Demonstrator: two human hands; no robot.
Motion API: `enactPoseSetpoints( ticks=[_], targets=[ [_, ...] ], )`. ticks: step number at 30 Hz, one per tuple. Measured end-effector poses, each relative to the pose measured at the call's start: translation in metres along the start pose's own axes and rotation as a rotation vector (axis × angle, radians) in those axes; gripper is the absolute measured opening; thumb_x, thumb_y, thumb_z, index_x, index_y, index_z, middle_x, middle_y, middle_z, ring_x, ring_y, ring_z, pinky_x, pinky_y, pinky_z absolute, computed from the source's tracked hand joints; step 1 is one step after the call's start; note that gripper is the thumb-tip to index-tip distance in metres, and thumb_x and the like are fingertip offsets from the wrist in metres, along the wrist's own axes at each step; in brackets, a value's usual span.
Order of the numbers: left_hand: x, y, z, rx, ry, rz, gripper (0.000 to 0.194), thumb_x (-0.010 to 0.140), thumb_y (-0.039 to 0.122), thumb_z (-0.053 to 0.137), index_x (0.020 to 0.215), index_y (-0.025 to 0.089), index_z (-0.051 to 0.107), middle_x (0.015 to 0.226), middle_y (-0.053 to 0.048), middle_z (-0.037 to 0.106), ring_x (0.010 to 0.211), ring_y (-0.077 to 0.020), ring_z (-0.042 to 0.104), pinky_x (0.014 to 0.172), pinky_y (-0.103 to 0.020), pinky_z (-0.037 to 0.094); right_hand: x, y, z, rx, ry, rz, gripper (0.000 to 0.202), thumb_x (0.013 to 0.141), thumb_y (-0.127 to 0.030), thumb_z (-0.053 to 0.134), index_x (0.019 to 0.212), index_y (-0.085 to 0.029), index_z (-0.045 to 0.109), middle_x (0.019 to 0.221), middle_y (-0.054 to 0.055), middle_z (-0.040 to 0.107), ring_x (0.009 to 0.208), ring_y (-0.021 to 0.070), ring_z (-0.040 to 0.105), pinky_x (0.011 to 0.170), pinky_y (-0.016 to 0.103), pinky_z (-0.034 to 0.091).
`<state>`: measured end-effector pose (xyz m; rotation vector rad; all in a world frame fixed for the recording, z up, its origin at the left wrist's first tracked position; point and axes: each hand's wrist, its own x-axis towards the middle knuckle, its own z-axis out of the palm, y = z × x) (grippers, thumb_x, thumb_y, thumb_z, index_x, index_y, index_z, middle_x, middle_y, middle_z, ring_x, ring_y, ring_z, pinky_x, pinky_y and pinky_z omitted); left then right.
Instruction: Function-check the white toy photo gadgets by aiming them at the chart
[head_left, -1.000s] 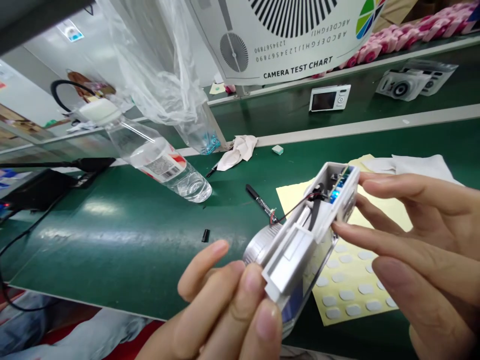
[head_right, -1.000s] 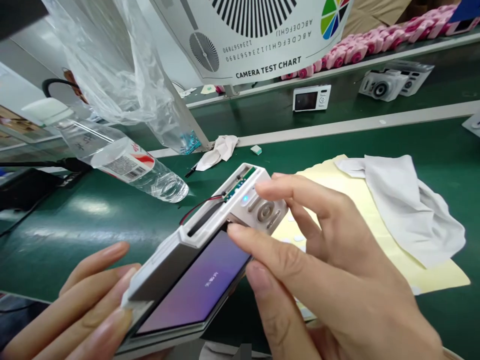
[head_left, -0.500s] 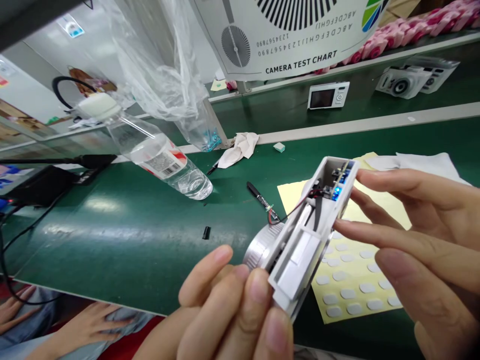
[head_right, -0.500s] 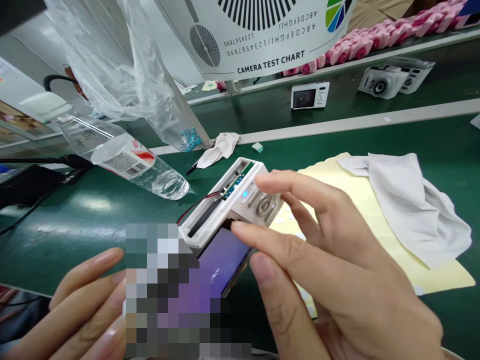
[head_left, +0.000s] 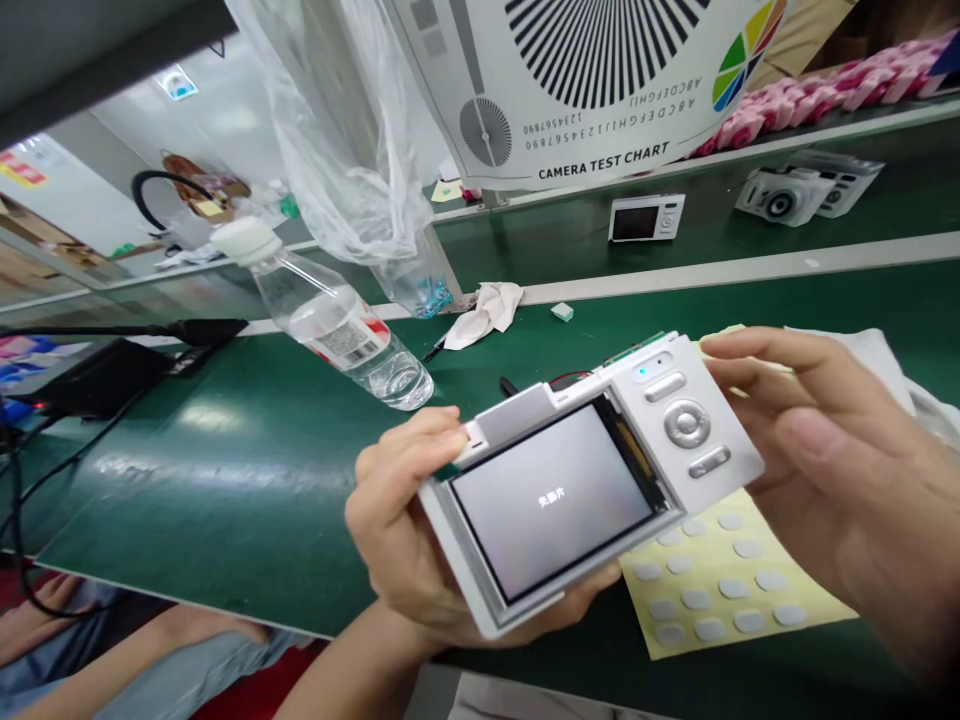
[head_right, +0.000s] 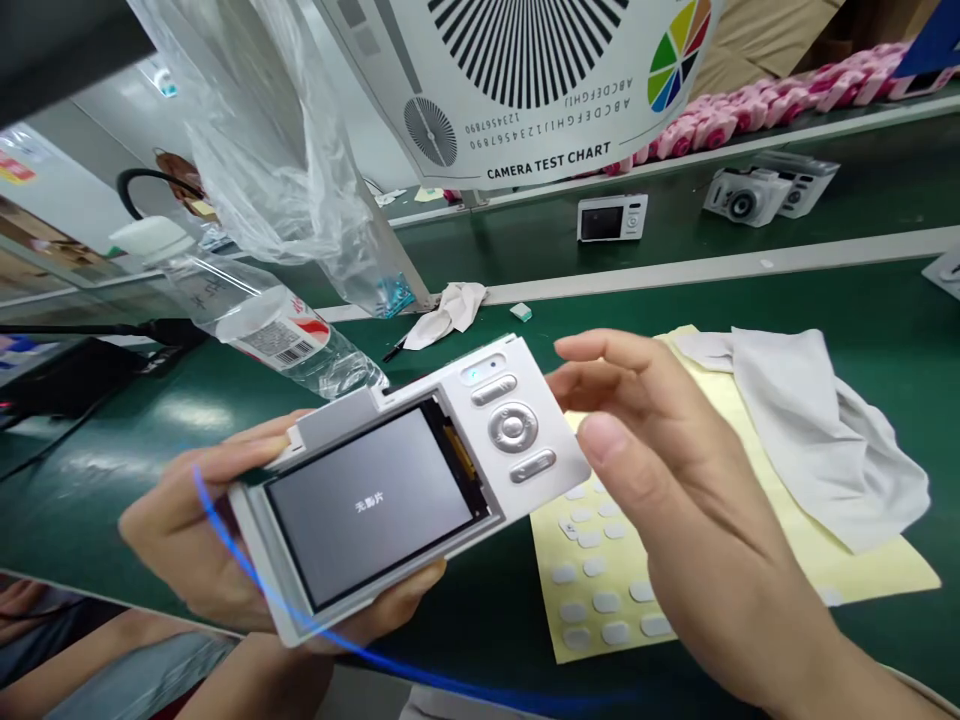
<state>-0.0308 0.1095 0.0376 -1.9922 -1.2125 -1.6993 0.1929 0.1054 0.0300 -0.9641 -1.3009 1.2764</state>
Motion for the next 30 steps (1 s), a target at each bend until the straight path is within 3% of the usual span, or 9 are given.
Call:
enactPoseSetpoints(
  ticks=[2,5,10,16,21,25,30],
  targets=[
    [-0.004,-0.003,0.002,-0.041,0.024,0.108,0.078,0.04,0.062,0.081,0.101,0.018,0.062,0.085,-0.003,0.062,0.073,-0.0237,0.064,0.063,-0.038,0.055,0.0,-0.006,0.003,-0.028,-0.002,0.042,0.038,0.086,-0.06,0.057,0.123,-0.049,0.055,0.111,0.0,0.063,0.092,0.022,0.066,0.07,0.026,0.061],
    [-0.008,-0.006,0.009,-0.091,-0.003,0.181,0.083,0.048,0.063,0.078,0.111,0.014,0.058,0.09,-0.006,0.06,0.079,-0.0243,0.063,0.067,-0.038,0.055,-0.003,-0.01,0.004,-0.038,-0.087,0.037,0.046,0.086,-0.059,0.058,0.131,-0.053,0.05,0.103,-0.001,0.066,0.084,0.0198,0.07,0.068,0.024,0.062],
    [-0.007,-0.004,0.016,-0.186,-0.072,0.192,0.066,0.064,0.056,0.07,0.113,0.014,0.054,0.088,-0.006,0.056,0.079,-0.0232,0.058,0.072,-0.041,0.055,-0.006,-0.011,0.0,0.088,-0.227,0.068,0.037,0.091,-0.046,0.055,0.128,-0.054,0.053,0.087,-0.004,0.066,0.056,0.0131,0.068,0.049,0.017,0.059],
    [-0.005,0.004,0.012,-0.173,-0.172,0.208,0.062,0.064,0.054,0.069,0.107,0.012,0.052,0.083,-0.005,0.055,0.073,-0.0219,0.058,0.072,-0.044,0.053,-0.01,0.002,-0.008,0.227,-0.367,0.182,0.046,0.086,-0.047,0.059,0.13,-0.056,0.046,0.096,-0.003,0.068,0.065,0.0197,0.071,0.061,0.03,0.063],
    [-0.009,0.012,0.011,-0.113,-0.181,0.198,0.061,0.065,0.055,0.065,0.106,0.013,0.051,0.081,-0.002,0.057,0.068,-0.0194,0.059,0.08,-0.046,0.052,-0.014,0.014,-0.012,0.1,-0.175,0.23,0.049,0.077,-0.053,0.067,0.124,-0.053,0.053,0.101,-0.003,0.065,0.082,0.0196,0.066,0.073,0.027,0.056],
    [-0.013,0.018,0.011,-0.076,-0.171,0.197,0.054,0.069,0.053,0.063,0.104,0.013,0.053,0.08,-0.002,0.059,0.069,-0.0191,0.061,0.087,-0.045,0.05,-0.01,0.022,-0.014,0.062,-0.216,0.212,0.046,0.077,-0.054,0.067,0.121,-0.053,0.054,0.102,-0.003,0.064,0.084,0.0202,0.064,0.068,0.026,0.052],
    [-0.02,0.025,0.012,-0.045,-0.13,0.157,0.047,0.07,0.046,0.066,0.1,0.011,0.057,0.08,-0.005,0.062,0.073,-0.0201,0.062,0.094,-0.047,0.049,-0.006,0.03,-0.011,0.208,-0.21,0.273,0.045,0.074,-0.052,0.072,0.116,-0.048,0.058,0.096,-0.002,0.064,0.079,0.0187,0.062,0.065,0.024,0.051]
  ],
)
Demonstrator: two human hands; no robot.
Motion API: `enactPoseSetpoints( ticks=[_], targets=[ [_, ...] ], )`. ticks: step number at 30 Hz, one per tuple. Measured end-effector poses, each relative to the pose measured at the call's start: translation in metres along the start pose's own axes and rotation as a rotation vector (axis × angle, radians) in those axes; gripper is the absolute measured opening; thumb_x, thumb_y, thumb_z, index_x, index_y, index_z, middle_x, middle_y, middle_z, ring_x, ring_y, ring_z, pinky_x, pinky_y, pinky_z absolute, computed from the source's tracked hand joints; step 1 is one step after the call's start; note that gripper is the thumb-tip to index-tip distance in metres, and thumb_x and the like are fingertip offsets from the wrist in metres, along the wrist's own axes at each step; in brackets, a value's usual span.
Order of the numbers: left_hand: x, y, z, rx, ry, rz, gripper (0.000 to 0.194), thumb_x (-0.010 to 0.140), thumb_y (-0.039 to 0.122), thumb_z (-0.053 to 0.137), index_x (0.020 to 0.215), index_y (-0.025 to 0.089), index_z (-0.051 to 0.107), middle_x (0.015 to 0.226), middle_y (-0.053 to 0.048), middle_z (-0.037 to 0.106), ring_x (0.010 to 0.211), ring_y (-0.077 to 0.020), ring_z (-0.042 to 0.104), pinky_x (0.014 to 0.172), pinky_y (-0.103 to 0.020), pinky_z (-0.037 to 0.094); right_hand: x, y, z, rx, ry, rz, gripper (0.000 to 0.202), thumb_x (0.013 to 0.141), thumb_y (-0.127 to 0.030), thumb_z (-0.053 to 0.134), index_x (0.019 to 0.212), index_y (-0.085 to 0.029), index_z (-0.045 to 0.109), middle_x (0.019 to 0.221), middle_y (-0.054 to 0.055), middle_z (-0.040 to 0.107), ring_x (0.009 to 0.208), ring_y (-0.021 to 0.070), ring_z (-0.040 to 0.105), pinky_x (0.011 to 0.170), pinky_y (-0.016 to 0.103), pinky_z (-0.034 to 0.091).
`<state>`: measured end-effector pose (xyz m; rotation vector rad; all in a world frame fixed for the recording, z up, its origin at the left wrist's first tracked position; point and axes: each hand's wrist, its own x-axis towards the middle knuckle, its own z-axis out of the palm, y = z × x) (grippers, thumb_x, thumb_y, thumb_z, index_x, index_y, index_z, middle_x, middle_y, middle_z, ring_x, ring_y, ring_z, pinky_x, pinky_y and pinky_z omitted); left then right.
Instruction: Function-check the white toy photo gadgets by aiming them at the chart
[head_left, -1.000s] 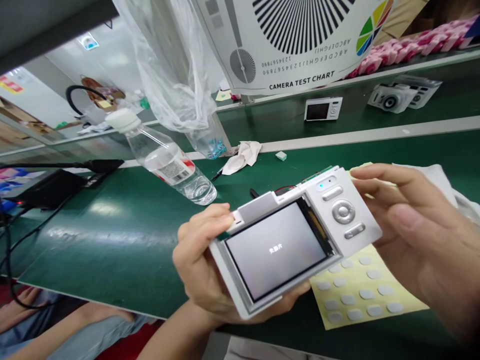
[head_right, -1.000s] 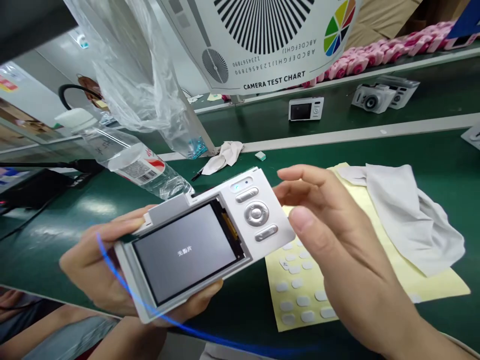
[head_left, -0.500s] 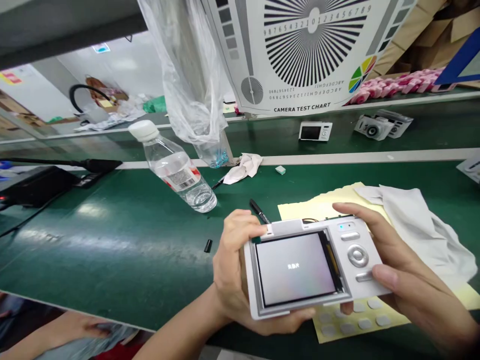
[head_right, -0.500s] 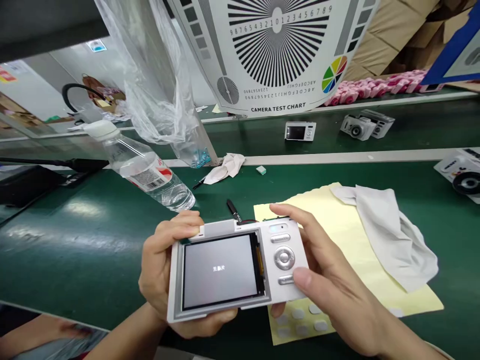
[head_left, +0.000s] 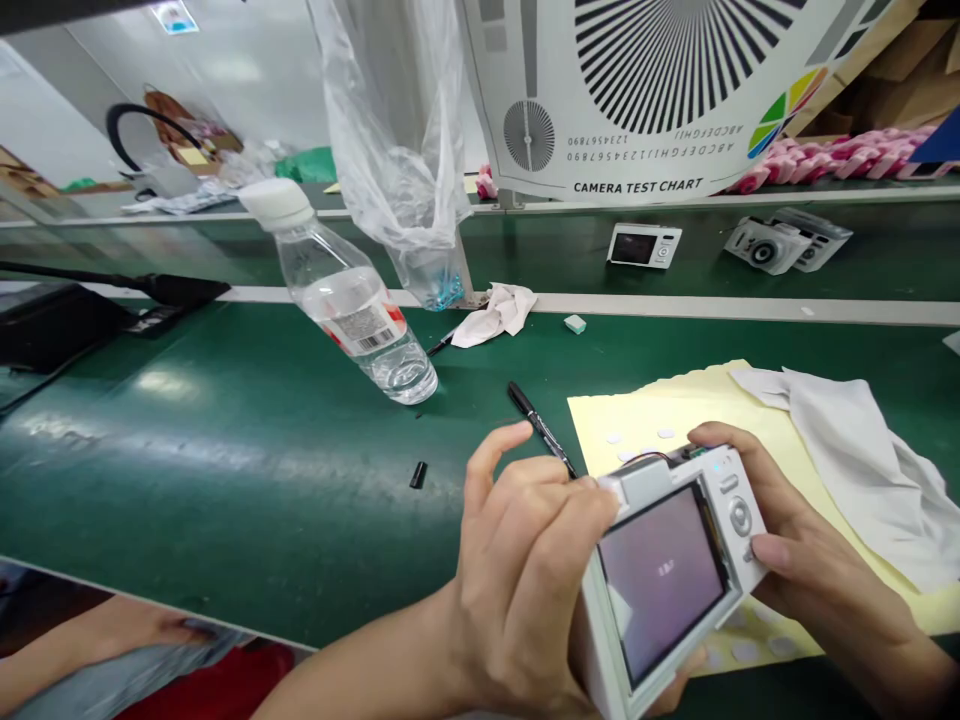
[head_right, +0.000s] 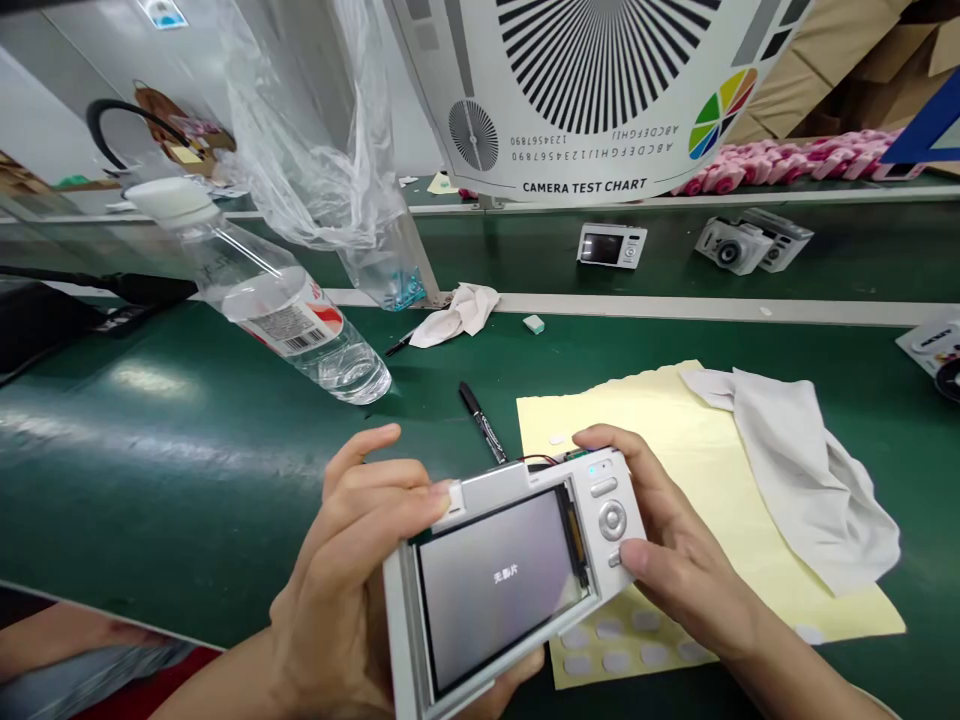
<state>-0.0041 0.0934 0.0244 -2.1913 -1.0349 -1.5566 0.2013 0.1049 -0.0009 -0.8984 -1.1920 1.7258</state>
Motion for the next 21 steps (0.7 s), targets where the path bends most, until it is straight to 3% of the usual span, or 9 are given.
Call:
enactPoseSetpoints(
  ticks=[6,8,13,17,21],
  targets=[
    [0.002,-0.003,-0.007,0.013,-0.113,0.038,0.058,0.065,0.051,0.072,0.1,0.008,0.056,0.082,-0.006,0.063,0.076,-0.0209,0.064,0.101,-0.046,0.044,0.002,0.0,-0.001,0.054,-0.032,0.006,0.043,0.077,-0.049,0.072,0.118,-0.047,0.058,0.098,-0.002,0.066,0.08,0.0177,0.065,0.064,0.021,0.053],
    [0.004,-0.008,-0.008,-0.004,-0.163,0.059,0.058,0.068,0.052,0.072,0.102,0.008,0.055,0.083,-0.006,0.064,0.078,-0.0204,0.064,0.104,-0.045,0.042,0.003,0.0,-0.005,-0.027,-0.043,-0.065,0.043,0.08,-0.05,0.07,0.121,-0.048,0.055,0.102,-0.002,0.066,0.082,0.0186,0.065,0.064,0.022,0.054],
    [0.004,-0.031,0.005,-0.017,-0.159,0.142,0.052,0.077,0.048,0.068,0.109,0.01,0.052,0.092,-0.009,0.068,0.085,-0.0225,0.065,0.105,-0.044,0.037,0.008,0.005,-0.017,-0.297,0.035,-0.329,0.042,0.089,-0.049,0.06,0.129,-0.042,0.048,0.109,0.002,0.062,0.074,0.0182,0.06,0.07,0.029,0.055],
    [-0.001,-0.05,0.02,-0.01,-0.216,0.135,0.052,0.079,0.046,0.067,0.115,0.014,0.048,0.099,-0.01,0.069,0.089,-0.0234,0.067,0.103,-0.044,0.039,0.017,0.008,-0.017,-0.469,0.07,-0.476,0.042,0.09,-0.031,0.059,0.128,-0.038,0.044,0.111,0.004,0.06,0.088,0.0201,0.063,0.068,0.028,0.054],
    [-0.011,-0.063,0.033,-0.015,-0.23,0.089,0.055,0.08,0.044,0.067,0.122,0.017,0.043,0.1,-0.01,0.068,0.09,-0.0243,0.066,0.099,-0.046,0.043,0.028,0.015,-0.014,-0.522,0.114,-0.482,0.048,0.081,-0.016,0.059,0.122,-0.032,0.043,0.111,0.005,0.056,0.088,0.0189,0.062,0.068,0.027,0.054]
  ],
)
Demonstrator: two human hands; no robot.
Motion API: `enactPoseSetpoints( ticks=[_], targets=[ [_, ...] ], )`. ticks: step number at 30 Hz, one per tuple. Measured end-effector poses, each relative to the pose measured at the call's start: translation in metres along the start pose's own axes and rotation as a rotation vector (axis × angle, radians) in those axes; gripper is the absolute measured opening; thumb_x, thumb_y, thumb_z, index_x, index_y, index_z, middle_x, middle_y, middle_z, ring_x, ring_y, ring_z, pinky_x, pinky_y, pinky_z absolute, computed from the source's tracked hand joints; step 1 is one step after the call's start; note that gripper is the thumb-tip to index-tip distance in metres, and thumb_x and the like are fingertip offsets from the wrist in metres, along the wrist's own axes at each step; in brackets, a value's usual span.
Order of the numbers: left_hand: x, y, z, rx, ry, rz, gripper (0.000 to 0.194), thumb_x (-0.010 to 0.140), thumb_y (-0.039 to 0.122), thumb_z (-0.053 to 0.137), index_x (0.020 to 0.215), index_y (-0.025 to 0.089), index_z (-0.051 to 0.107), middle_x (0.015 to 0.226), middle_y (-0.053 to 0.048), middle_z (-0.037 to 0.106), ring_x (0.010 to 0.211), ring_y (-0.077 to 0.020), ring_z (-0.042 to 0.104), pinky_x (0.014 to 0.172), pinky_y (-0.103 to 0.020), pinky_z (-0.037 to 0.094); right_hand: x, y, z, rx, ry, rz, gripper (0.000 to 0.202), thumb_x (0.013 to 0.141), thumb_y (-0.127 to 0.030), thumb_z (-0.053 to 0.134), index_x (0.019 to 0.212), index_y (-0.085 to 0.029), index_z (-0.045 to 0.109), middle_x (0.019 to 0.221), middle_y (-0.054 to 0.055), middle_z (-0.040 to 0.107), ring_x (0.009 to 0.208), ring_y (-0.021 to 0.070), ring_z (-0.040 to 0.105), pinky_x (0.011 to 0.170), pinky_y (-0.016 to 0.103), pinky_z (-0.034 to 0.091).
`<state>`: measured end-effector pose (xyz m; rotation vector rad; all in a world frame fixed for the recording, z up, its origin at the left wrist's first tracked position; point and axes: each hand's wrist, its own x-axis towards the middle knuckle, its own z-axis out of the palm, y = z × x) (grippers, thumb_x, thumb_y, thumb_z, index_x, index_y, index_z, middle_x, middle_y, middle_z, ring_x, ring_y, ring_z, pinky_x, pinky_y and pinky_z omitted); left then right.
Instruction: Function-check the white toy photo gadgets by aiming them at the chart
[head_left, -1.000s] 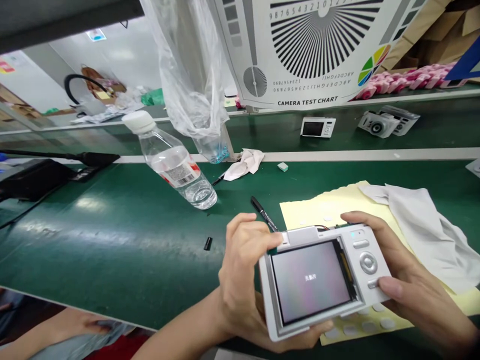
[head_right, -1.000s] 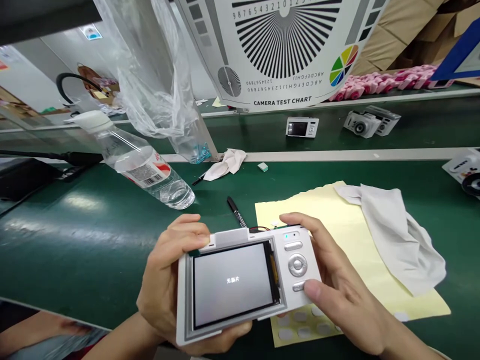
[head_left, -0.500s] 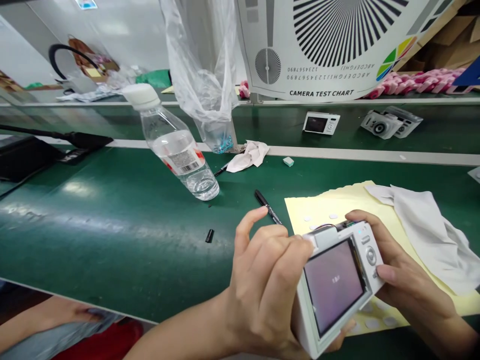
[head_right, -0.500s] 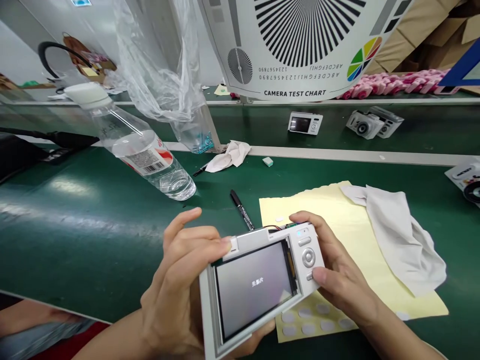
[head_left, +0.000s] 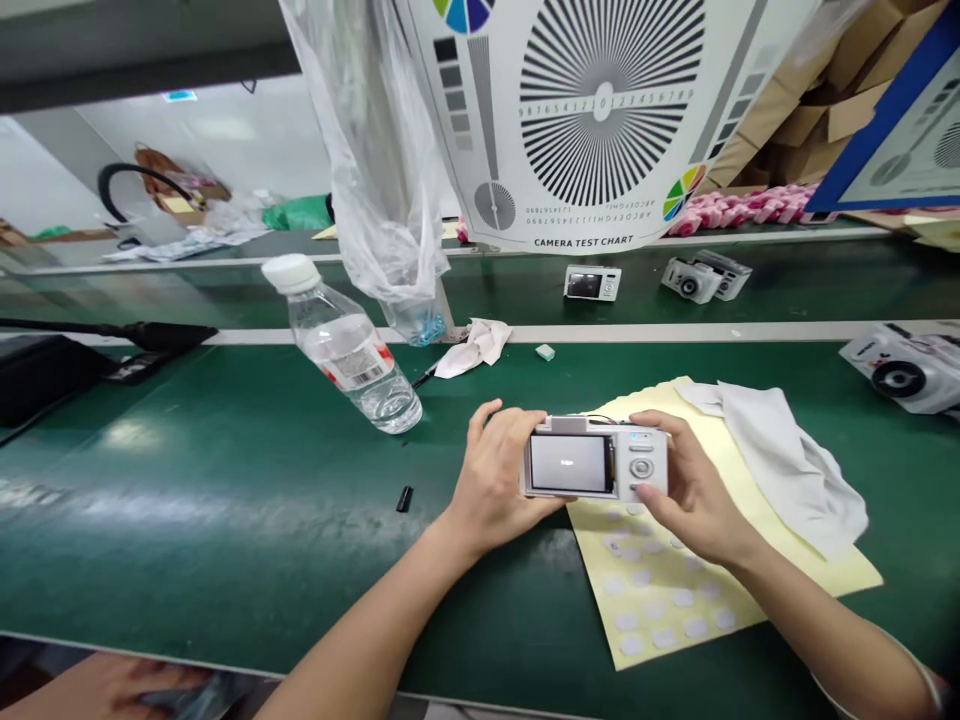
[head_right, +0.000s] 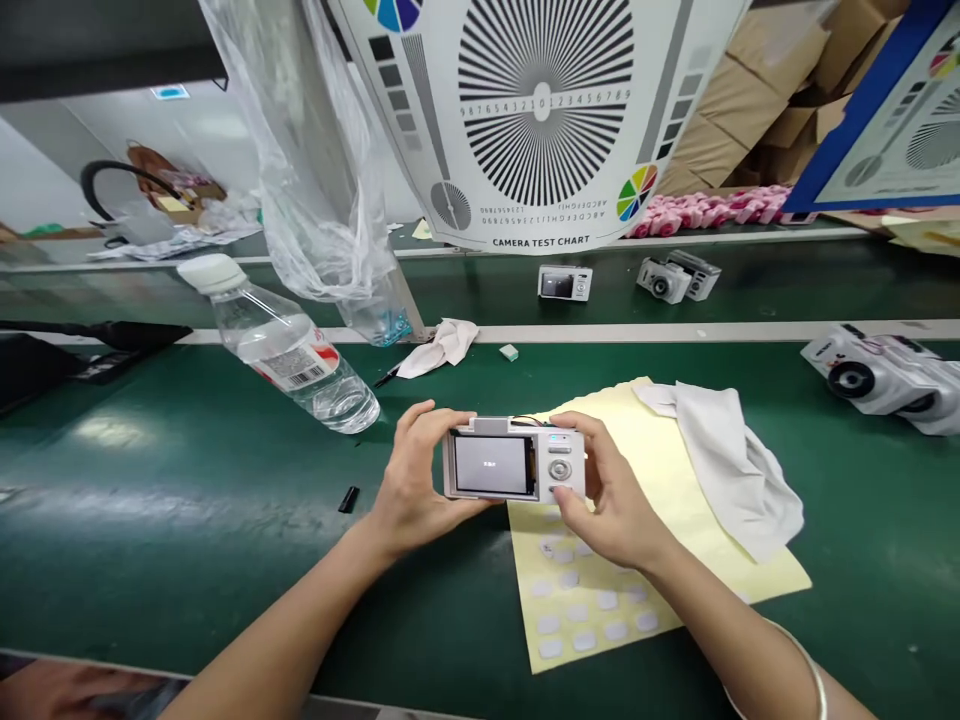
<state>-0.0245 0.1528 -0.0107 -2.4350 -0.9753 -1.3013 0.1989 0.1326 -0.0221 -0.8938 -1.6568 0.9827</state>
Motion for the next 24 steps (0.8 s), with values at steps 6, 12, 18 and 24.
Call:
enactPoseSetpoints(
  ticks=[6,12,18,24],
  targets=[
    [-0.012,-0.006,0.015,-0.006,0.005,0.018,0.066,0.078,0.038,0.069,0.132,0.018,0.036,0.105,-0.012,0.066,0.096,-0.0273,0.064,0.094,-0.048,0.048,0.006,0.009,0.001,0.013,-0.04,0.056,0.044,0.075,-0.018,0.058,0.116,-0.028,0.044,0.109,0.005,0.055,0.092,0.0195,0.061,0.073,0.03,0.054],
    [-0.013,-0.007,0.017,-0.044,-0.032,-0.019,0.078,0.07,0.038,0.076,0.133,0.02,0.034,0.103,-0.009,0.066,0.092,-0.0268,0.065,0.093,-0.048,0.048,0.01,0.015,-0.003,0.072,-0.06,0.1,0.041,0.079,-0.03,0.061,0.116,-0.025,0.046,0.108,0.007,0.059,0.093,0.0227,0.063,0.077,0.036,0.056],
    [-0.016,-0.002,0.019,-0.074,-0.034,-0.032,0.075,0.07,0.039,0.075,0.131,0.019,0.035,0.101,-0.009,0.065,0.09,-0.0259,0.064,0.093,-0.049,0.049,0.009,0.016,0.003,0.157,0.002,0.204,0.036,0.09,-0.057,0.047,0.106,-0.024,0.048,0.086,0.003,0.059,0.062,0.0184,0.065,0.044,0.029,0.056],
    [-0.016,0.005,0.02,-0.103,0.014,-0.015,0.073,0.077,0.048,0.068,0.134,0.019,0.033,0.101,-0.01,0.064,0.091,-0.0262,0.064,0.087,-0.046,0.052,0.008,0.004,0.006,0.251,0.076,0.248,0.05,0.083,-0.072,0.05,0.096,-0.023,0.052,0.069,-0.001,0.062,0.045,0.0147,0.063,0.034,0.023,0.052]
  ],
)
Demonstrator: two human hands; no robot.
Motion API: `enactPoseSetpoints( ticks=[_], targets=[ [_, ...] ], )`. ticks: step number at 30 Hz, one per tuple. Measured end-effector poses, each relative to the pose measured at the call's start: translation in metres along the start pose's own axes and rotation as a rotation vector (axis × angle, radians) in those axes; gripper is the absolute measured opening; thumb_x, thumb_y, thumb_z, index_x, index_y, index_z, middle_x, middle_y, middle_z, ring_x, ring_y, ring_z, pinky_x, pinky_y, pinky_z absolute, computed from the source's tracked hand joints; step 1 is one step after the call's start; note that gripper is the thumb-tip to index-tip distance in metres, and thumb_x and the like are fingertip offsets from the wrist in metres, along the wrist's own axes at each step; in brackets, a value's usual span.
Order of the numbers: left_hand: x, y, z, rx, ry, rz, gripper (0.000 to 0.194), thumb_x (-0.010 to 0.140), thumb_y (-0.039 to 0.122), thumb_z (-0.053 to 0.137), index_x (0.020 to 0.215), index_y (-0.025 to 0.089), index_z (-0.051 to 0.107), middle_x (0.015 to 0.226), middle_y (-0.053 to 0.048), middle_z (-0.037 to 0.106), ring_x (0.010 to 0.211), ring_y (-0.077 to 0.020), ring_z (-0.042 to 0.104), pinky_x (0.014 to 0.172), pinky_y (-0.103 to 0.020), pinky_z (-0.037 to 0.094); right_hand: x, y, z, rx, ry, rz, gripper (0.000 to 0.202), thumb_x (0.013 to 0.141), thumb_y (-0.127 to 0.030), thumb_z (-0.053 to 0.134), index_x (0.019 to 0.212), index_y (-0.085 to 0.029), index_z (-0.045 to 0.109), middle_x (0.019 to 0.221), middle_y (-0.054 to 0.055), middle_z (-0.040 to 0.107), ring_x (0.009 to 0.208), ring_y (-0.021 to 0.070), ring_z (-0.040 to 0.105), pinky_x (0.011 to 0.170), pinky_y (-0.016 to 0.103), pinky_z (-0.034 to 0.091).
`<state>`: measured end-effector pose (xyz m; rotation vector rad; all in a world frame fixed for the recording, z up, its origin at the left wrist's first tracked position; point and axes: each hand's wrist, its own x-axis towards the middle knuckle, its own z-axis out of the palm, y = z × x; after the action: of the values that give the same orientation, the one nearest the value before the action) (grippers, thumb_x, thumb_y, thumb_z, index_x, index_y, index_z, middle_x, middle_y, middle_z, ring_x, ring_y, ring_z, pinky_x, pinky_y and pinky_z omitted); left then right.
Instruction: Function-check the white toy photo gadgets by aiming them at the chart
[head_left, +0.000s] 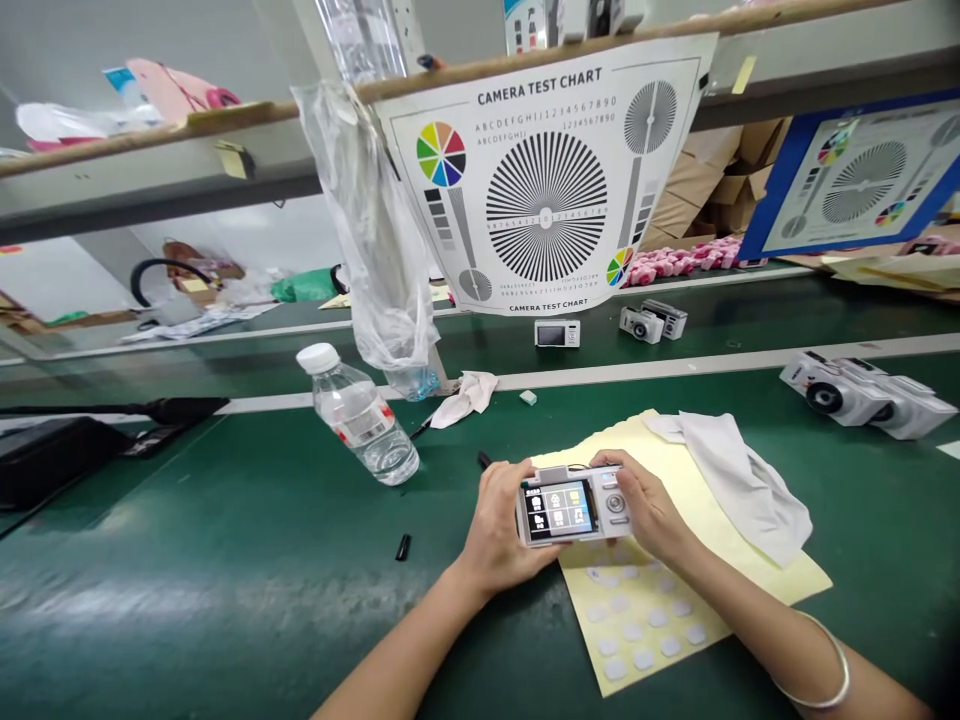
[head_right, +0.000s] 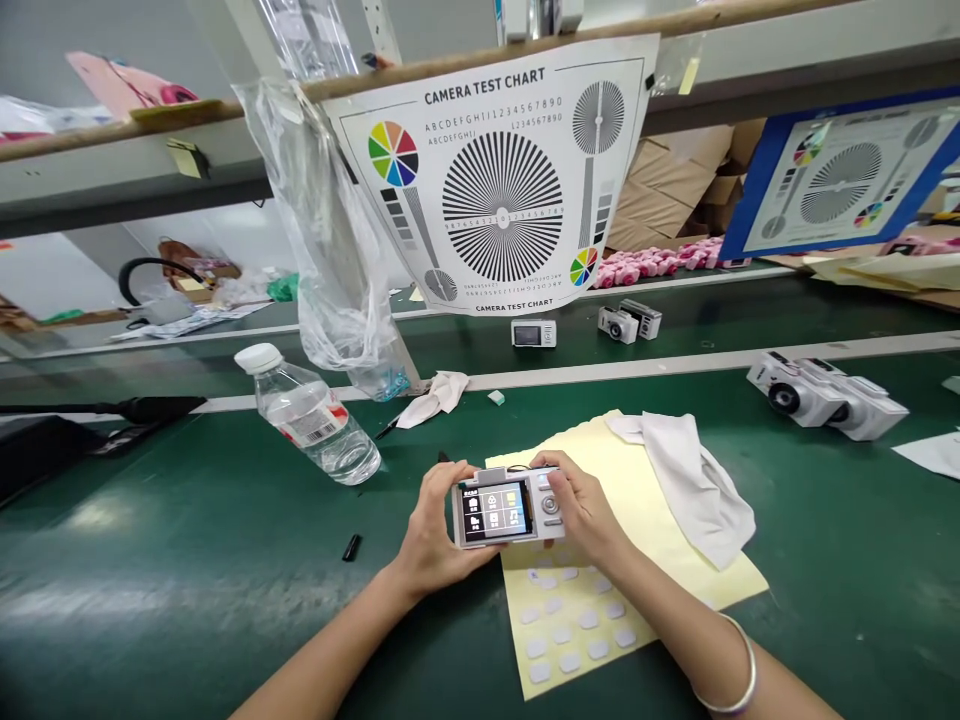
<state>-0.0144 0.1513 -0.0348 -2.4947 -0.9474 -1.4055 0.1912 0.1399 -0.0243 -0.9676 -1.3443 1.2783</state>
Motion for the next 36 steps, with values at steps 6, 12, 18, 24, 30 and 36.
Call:
enactPoseSetpoints(
  ticks=[6,12,18,24,30,36],
  targets=[
    [0.007,0.007,-0.014,-0.039,0.032,-0.04,0.079,0.076,0.068,0.062,0.132,0.019,0.036,0.102,-0.01,0.061,0.093,-0.027,0.064,0.085,-0.044,0.052,-0.005,-0.018,0.003,0.155,-0.017,0.094,0.057,0.077,-0.076,0.053,0.096,-0.023,0.053,0.061,-0.003,0.064,0.039,0.0135,0.062,0.029,0.019,0.048],
    [0.012,0.019,-0.025,-0.142,-0.093,-0.099,0.079,0.08,0.081,0.035,0.129,0.019,0.038,0.104,-0.012,0.06,0.093,-0.0292,0.064,0.085,-0.047,0.052,-0.01,-0.039,0.006,0.347,-0.056,0.324,0.049,0.087,-0.069,0.048,0.092,-0.02,0.054,0.063,0.0,0.069,0.037,0.009,0.06,0.026,0.011,0.044],
    [0.011,0.028,-0.03,-0.331,-0.257,-0.329,0.079,0.082,0.081,0.03,0.129,0.018,0.037,0.115,-0.017,0.061,0.103,-0.0332,0.063,0.079,-0.045,0.053,-0.002,-0.043,0.004,0.542,-0.059,0.635,0.051,0.102,-0.054,0.019,0.084,-0.019,0.052,0.058,0.002,0.069,0.031,0.0077,0.058,0.021,0.01,0.04],
    [0.015,0.03,-0.039,-0.304,-0.29,-0.57,0.082,0.071,0.09,0.036,0.103,0.016,0.053,0.09,-0.011,0.065,0.079,-0.0273,0.066,0.069,-0.04,0.053,0.0,-0.039,0.005,0.679,-0.108,0.866,0.049,0.101,-0.055,0.021,0.087,-0.018,0.05,0.061,0.005,0.071,0.035,0.0105,0.064,0.025,0.012,0.047],
    [0.028,0.036,-0.043,-0.226,-0.268,-0.586,0.089,0.063,0.096,0.034,0.093,0.016,0.059,0.081,-0.009,0.066,0.082,-0.0289,0.066,0.073,-0.042,0.054,-0.002,-0.037,0.005,0.756,-0.112,0.917,0.051,0.099,-0.059,0.026,0.088,-0.018,0.053,0.063,0.005,0.071,0.036,0.0104,0.064,0.024,0.011,0.046],
    [0.028,0.038,-0.045,-0.219,-0.272,-0.558,0.084,0.067,0.094,0.034,0.094,0.018,0.059,0.07,-0.004,0.064,0.066,-0.0235,0.065,0.062,-0.037,0.054,-0.002,-0.039,0.008,0.719,-0.091,0.951,0.053,0.099,-0.059,0.028,0.082,-0.018,0.057,0.059,0.004,0.07,0.033,0.0088,0.06,0.023,0.011,0.044]
  ],
)
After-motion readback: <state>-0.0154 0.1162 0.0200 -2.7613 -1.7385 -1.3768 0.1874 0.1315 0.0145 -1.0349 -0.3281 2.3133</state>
